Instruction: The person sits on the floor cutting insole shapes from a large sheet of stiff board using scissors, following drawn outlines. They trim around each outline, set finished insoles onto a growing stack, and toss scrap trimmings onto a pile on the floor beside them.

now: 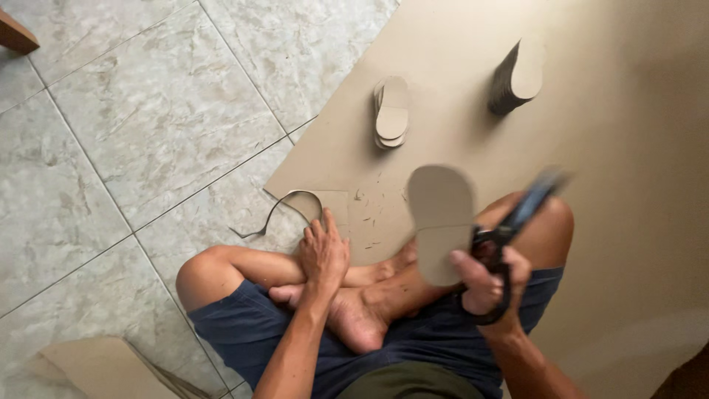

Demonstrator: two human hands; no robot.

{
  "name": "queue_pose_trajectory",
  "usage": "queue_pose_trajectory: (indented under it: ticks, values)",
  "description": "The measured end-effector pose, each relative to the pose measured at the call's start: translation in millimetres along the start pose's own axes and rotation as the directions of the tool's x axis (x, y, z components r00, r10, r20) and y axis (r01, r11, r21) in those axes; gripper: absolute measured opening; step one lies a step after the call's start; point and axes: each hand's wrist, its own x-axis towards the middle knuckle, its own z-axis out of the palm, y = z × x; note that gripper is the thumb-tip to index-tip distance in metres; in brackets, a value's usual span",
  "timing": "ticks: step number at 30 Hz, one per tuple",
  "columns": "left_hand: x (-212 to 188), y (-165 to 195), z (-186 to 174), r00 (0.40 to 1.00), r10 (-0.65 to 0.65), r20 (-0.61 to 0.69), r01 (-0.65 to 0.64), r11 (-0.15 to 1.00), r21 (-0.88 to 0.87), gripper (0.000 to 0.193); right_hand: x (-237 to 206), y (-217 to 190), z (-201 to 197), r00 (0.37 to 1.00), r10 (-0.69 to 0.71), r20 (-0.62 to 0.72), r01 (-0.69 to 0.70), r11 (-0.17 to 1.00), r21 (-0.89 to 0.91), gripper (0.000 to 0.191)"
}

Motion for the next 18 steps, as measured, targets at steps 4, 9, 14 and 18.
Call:
queue_pose_trajectory:
  ticks: [4, 9, 14, 18]
  values:
    - [9, -5, -7, 0.979, 0.026, -0.201, -0.078, 0.964, -0.255, 0.07, 49, -74, -2, 0.796, -0.472, -0.379, 0.544, 0.833, 0.104, 0.017]
    - [9, -21, -16, 0.987, -0.07, -0.142, -0.091, 0.482, -0.871, 0.025, 150, -74, 49, 0.95, -0.219, -0.223, 0.259, 0.951, 0.167, 0.029]
    - [-15, -36, -44, 0.99, -0.128, -0.056, -0.05, 0.049, -0.998, 0.024, 132, -24, 84, 0.936, 0.226, 0.27, -0.149, 0.949, -0.277, 0.034]
    - [-38, -39, -83, 0.99, -0.138, 0.018, -0.009, -0.194, -0.981, 0.028, 71, 3, 93, 0.847, 0.339, 0.41, -0.263, 0.937, -0.23, 0.035]
